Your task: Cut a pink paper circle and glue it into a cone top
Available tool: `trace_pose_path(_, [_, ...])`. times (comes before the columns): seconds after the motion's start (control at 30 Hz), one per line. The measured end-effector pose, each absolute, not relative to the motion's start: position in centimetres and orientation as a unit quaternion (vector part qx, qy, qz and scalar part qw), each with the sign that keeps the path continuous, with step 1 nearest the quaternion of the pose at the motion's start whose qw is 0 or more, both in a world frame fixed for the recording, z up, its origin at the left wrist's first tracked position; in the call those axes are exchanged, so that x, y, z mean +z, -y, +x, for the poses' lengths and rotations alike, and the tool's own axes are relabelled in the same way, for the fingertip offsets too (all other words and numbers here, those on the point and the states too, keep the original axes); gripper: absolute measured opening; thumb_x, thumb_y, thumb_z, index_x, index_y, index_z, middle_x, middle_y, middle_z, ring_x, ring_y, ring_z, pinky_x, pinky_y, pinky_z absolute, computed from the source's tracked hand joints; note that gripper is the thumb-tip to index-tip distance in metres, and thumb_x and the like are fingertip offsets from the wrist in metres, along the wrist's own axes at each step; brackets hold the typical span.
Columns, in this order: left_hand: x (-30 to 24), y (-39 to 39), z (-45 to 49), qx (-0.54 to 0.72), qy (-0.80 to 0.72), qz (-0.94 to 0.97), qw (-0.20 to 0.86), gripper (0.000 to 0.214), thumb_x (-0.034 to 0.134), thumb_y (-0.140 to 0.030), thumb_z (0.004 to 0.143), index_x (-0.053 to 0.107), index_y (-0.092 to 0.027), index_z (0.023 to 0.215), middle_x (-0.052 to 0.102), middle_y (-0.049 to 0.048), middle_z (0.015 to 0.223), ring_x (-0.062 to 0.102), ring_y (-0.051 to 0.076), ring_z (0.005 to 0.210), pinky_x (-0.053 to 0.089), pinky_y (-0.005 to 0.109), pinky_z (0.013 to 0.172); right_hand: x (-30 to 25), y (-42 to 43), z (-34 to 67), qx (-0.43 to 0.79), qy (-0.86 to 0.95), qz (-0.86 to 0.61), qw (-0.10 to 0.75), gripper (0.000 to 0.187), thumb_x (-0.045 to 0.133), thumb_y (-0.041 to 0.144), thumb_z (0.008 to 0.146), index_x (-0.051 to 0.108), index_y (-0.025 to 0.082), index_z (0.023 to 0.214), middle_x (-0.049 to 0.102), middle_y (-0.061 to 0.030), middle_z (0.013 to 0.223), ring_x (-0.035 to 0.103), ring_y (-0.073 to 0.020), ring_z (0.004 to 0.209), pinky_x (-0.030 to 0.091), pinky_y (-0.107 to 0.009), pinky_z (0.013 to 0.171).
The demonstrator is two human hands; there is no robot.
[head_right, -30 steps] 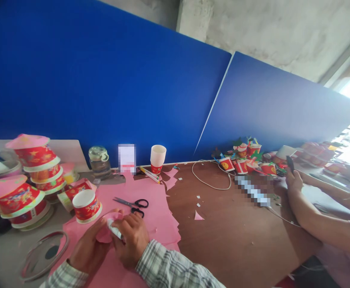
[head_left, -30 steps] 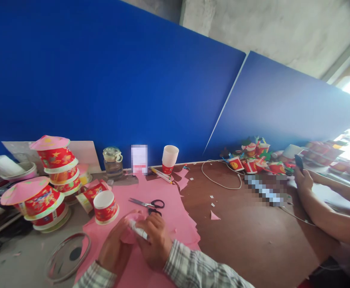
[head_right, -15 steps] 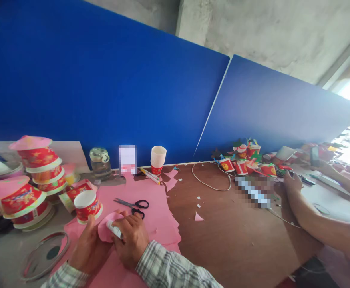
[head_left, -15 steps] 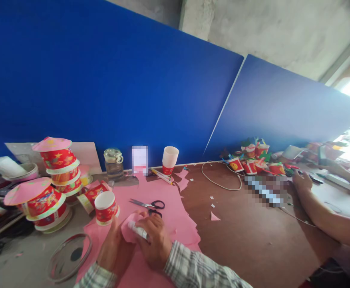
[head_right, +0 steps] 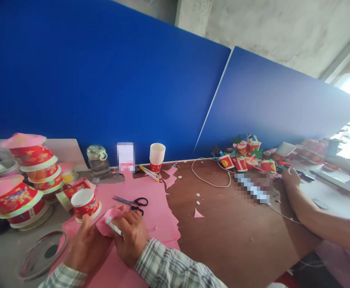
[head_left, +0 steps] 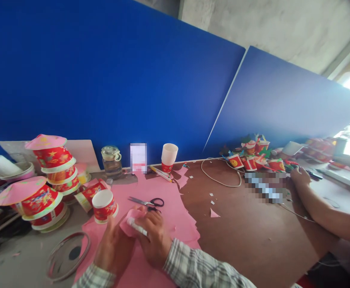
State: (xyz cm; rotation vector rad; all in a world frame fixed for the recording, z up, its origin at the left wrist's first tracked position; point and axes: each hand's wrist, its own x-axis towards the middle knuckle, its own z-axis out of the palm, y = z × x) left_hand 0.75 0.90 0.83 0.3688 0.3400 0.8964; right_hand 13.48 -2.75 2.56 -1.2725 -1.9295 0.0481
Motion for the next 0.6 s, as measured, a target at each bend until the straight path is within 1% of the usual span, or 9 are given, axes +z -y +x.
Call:
trace_pose_path(0.13, [1.4,-1.1,0.7,0.463,-0.214,0.138,0.849,0.062,0.033,-0.063,0.063,0.054,-0.019,0.1,0.062,0.0094,0.1,0.042,0.028,0.104,0.031,0.046,0.091,3.3,2.6,13.9,-0.047,0.782,-0.504,0.363,0.019,0.05,0.022,0.085,0.056,0.03,0.102,0.062,0.0003,0.074,0.056,-0.0187,0.066,0.038,-0.029,0.062])
trace_pose_path(0.23, [1.7,-1.0,0.8,0.475,-0.213,0.138,0.842,0.062,0.035,-0.061,0.063,0.053,-0.015,0.101,0.064,0.011,0.096,0.045,0.028,0.102,0.031,0.046,0.091,3.5,2.4,14.0,-0.073,0.788,-0.513,0.332,0.022,0.048,0.022,0.086,0.055,0.029,0.105,0.06,0.0002,0.071,0.055,-0.0186,0.063,0.036,-0.029,0.061])
trace_pose_path(0.3, [1.9,-0.9,0.9,0.482,-0.206,0.141,0.84,0.061,0.034,-0.06,0.065,0.053,-0.015,0.101,0.065,0.0107,0.095,0.045,0.028,0.101,0.031,0.045,0.091,3.7,2.4,14.0,-0.072,0.788,-0.52,0.322,0.021,0.047,0.023,0.086,0.055,0.028,0.105,0.06,0.0001,0.071,0.055,-0.0184,0.063,0.036,-0.029,0.061])
trace_pose_path(0.47, [2.0,-0.6,0.9,0.495,-0.185,0.154,0.835,0.056,0.032,-0.056,0.068,0.051,-0.017,0.104,0.065,0.0083,0.096,0.044,0.025,0.103,0.03,0.041,0.093,3.9,2.5,14.0,-0.046,0.772,-0.54,0.331,0.018,0.047,0.027,0.087,0.056,0.026,0.102,0.06,0.0007,0.067,0.056,-0.0184,0.063,0.037,-0.029,0.062])
trace_pose_path(0.6, [2.2,-0.6,0.9,0.5,-0.201,0.159,0.827,0.057,0.032,-0.056,0.068,0.049,-0.018,0.107,0.064,0.0078,0.099,0.043,0.024,0.105,0.029,0.041,0.094,3.4,2.3,14.1,-0.021,0.758,-0.549,0.352,0.015,0.052,0.027,0.084,0.057,0.024,0.098,0.063,0.001,0.069,0.058,-0.0181,0.065,0.038,-0.028,0.064])
